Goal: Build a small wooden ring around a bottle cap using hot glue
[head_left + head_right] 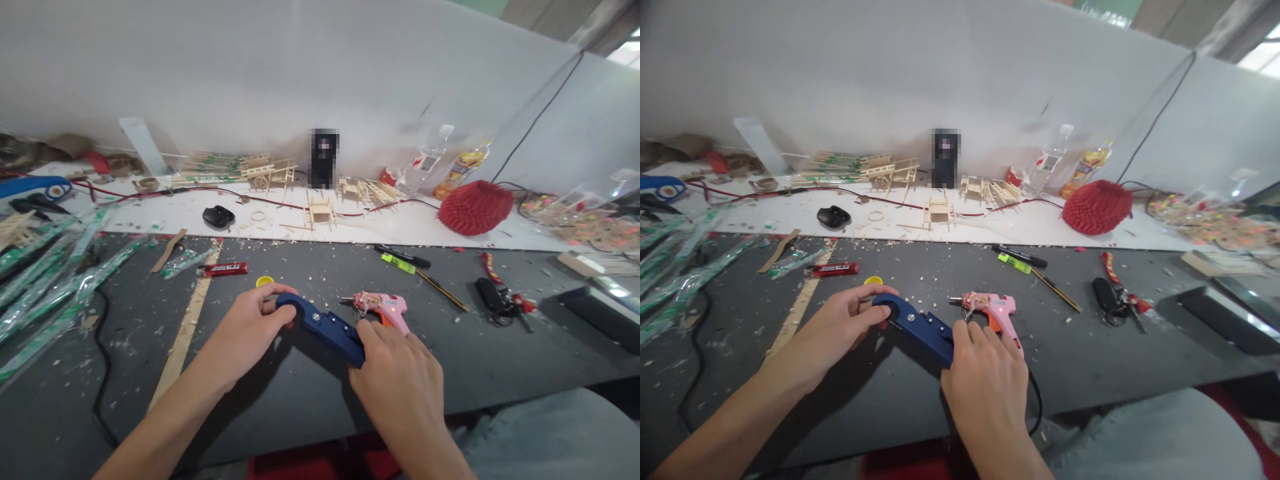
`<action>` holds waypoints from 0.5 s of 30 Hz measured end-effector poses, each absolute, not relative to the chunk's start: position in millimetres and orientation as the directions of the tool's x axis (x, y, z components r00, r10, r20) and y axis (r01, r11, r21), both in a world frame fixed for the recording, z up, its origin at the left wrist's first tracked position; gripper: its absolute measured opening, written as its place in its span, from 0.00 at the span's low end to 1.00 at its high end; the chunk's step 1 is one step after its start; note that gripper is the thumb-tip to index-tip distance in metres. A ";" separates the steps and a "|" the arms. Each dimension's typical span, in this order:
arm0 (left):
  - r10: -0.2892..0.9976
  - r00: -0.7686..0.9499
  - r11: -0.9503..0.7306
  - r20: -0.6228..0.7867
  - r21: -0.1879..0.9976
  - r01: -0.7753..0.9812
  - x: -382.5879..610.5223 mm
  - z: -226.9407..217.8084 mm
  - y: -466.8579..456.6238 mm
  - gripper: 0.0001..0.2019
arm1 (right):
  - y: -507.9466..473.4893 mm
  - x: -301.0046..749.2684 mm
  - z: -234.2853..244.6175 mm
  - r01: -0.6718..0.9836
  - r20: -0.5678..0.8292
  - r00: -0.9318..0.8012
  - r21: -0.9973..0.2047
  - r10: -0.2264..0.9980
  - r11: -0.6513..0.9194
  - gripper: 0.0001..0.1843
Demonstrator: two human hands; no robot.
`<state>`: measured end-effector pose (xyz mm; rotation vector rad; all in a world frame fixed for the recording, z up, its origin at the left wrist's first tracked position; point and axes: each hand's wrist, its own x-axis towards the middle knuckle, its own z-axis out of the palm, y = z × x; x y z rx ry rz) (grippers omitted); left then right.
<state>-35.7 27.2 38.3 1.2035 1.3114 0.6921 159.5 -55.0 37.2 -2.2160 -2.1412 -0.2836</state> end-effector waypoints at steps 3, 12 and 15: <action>0.917 0.224 0.274 -0.329 0.930 0.244 -38.2 34.5 29.3 0.20 | -56.9 170.4 31.2 0.992 0.182 0.059 0.097 0.981 -0.078 0.08; 0.907 0.285 0.214 -0.311 0.921 0.325 -26.5 5.7 54.5 0.13 | -62.2 208.8 22.8 0.978 0.118 0.206 -0.044 0.971 -0.202 0.14; 0.920 0.293 0.155 -0.262 0.927 0.341 -26.2 -0.6 57.2 0.13 | -62.7 209.7 23.1 0.963 0.109 0.263 -0.096 0.959 -0.253 0.16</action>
